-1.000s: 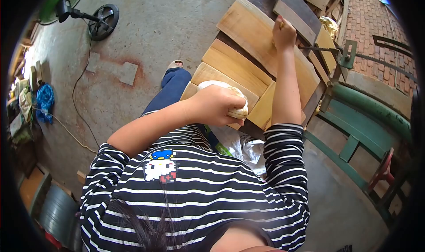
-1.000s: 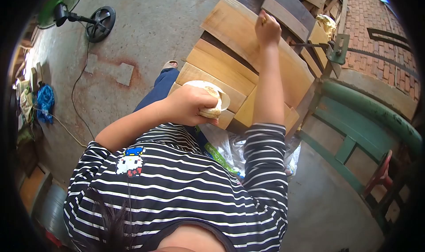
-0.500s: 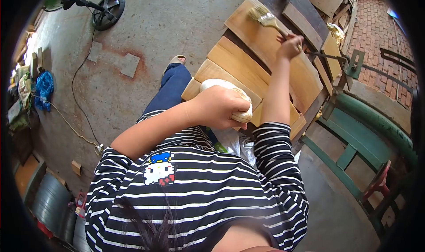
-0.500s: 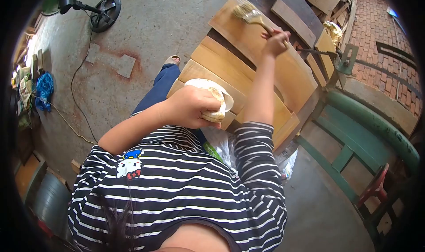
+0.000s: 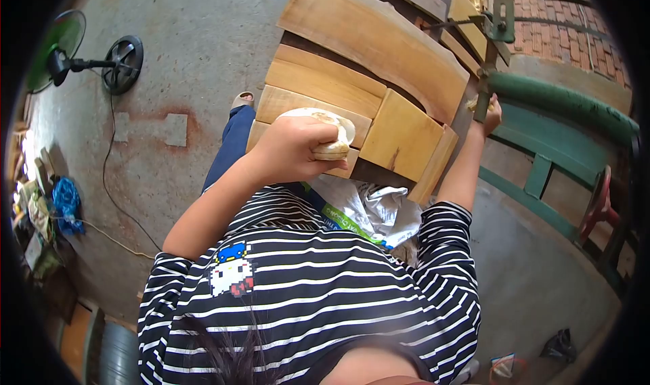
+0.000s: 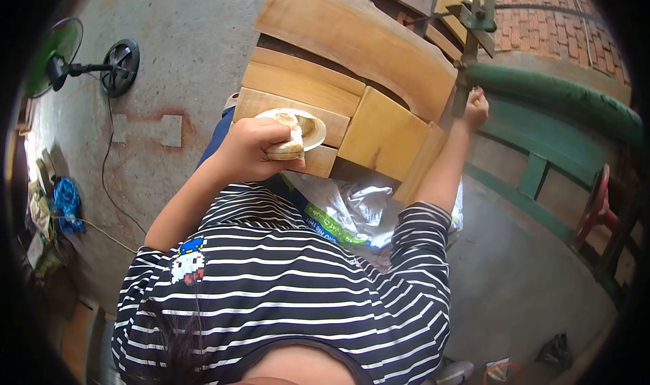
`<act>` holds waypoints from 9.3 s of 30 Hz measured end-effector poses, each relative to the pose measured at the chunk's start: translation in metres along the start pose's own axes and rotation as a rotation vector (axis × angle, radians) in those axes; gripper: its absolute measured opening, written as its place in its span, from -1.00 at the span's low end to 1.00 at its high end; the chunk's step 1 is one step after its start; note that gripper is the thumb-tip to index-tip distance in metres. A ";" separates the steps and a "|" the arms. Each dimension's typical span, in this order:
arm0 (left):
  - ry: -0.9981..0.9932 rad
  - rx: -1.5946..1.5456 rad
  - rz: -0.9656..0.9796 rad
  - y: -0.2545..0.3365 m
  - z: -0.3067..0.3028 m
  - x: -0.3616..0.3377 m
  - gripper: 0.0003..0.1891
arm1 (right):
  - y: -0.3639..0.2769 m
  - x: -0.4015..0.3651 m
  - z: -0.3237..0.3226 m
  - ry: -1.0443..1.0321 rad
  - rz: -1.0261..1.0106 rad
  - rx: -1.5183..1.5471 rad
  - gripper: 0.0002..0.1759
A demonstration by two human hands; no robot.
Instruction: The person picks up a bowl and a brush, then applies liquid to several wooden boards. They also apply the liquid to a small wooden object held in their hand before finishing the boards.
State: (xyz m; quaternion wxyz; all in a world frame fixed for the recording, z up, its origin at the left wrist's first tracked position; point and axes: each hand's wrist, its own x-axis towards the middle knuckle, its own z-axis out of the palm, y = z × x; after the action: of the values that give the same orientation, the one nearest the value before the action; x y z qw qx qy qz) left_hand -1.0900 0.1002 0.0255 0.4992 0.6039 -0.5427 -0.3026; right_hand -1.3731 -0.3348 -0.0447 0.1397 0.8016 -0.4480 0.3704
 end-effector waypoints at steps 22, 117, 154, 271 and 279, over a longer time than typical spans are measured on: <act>-0.023 -0.068 -0.032 0.002 0.000 0.007 -0.67 | -0.055 -0.057 -0.035 -0.223 0.076 0.030 -0.66; -0.063 -0.045 0.096 -0.005 -0.002 0.011 -0.71 | -0.328 -0.018 -0.045 -0.496 0.963 1.145 -0.74; -0.255 -0.069 0.109 -0.006 -0.009 0.023 -0.71 | -0.114 -0.081 -0.119 -0.620 0.286 -0.015 -0.80; 0.434 0.465 -0.531 -0.137 -0.025 -0.005 -0.70 | -0.177 -0.266 -0.175 -1.071 1.451 0.790 -0.68; 0.560 0.122 -0.516 -0.131 -0.032 -0.017 -0.81 | -0.202 -0.279 -0.163 -1.053 1.444 0.848 -0.72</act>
State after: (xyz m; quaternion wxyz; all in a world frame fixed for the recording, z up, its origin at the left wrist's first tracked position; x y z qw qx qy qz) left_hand -1.0182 0.1135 -0.0893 0.4988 0.8084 -0.2324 -0.2089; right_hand -1.3739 0.0406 -0.1117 -0.6354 0.3820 -0.6646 0.0927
